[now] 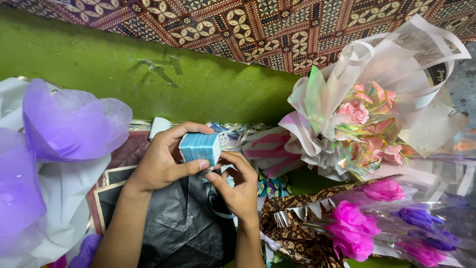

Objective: Preparing materials and unfolding wrapping paper for a flower bouquet

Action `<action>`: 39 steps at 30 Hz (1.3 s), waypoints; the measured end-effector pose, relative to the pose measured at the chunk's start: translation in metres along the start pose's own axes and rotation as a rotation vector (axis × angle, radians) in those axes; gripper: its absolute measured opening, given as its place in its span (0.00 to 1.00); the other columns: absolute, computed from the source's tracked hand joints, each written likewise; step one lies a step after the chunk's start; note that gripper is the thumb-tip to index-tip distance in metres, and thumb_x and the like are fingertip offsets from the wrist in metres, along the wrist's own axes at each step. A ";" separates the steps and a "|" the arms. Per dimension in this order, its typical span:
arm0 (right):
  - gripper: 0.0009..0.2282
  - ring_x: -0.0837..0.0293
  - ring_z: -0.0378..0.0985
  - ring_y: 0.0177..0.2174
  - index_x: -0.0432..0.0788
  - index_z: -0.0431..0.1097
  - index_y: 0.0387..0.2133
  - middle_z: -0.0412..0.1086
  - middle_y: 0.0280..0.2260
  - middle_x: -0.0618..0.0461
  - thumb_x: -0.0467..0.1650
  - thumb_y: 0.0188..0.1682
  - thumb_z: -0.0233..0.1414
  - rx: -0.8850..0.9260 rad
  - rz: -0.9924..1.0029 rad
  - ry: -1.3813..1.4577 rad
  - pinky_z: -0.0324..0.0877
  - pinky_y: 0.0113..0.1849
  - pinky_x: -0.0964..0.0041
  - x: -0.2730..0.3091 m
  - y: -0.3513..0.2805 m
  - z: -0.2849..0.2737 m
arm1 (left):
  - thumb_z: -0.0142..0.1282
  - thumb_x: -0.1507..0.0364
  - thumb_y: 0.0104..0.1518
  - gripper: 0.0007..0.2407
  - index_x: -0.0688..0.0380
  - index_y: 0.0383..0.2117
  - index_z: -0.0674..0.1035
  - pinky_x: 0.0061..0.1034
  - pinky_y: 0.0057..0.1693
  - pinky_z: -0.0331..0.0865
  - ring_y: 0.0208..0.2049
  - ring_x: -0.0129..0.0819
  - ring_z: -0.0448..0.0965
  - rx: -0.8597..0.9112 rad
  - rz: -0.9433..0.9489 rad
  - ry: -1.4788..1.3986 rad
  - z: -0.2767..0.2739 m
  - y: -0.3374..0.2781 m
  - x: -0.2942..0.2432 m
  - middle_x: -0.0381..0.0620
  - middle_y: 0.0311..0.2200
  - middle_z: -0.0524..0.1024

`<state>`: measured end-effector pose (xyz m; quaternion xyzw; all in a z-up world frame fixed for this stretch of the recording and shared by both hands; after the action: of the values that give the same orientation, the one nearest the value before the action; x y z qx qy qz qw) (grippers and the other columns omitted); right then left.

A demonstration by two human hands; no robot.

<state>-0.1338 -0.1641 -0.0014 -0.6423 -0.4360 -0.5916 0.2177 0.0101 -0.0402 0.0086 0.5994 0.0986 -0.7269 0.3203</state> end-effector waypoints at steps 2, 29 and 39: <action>0.14 0.60 0.76 0.33 0.36 0.77 0.41 0.75 0.40 0.46 0.26 0.42 0.65 -0.027 -0.018 0.019 0.68 0.28 0.74 -0.001 0.006 0.000 | 0.69 0.76 0.45 0.23 0.66 0.51 0.77 0.23 0.46 0.76 0.41 0.29 0.79 -0.010 0.026 -0.096 -0.001 0.004 0.006 0.49 0.44 0.80; 0.10 0.59 0.78 0.31 0.27 0.77 0.35 0.77 0.27 0.40 0.18 0.40 0.64 -0.073 -0.012 0.164 0.75 0.34 0.67 0.013 0.014 -0.036 | 0.69 0.77 0.44 0.21 0.61 0.49 0.82 0.32 0.43 0.81 0.39 0.35 0.82 -0.171 0.012 0.214 0.003 0.012 0.010 0.55 0.37 0.83; 0.09 0.66 0.70 0.25 0.34 0.79 0.33 0.76 0.24 0.47 0.21 0.39 0.66 -0.011 -0.109 -0.040 0.66 0.25 0.75 0.033 0.036 -0.018 | 0.69 0.73 0.45 0.21 0.61 0.48 0.82 0.33 0.37 0.83 0.34 0.40 0.82 -0.166 -0.072 0.235 0.004 0.012 0.007 0.58 0.33 0.80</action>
<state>-0.1170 -0.1871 0.0417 -0.6306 -0.4713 -0.5919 0.1730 0.0136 -0.0540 0.0058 0.6478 0.2167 -0.6522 0.3288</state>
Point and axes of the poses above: each hand's wrist, its own y-axis towards the middle knuckle, its own z-axis out of the palm, x = y × z, the point moved 3 cm from there along y, towards the middle knuckle
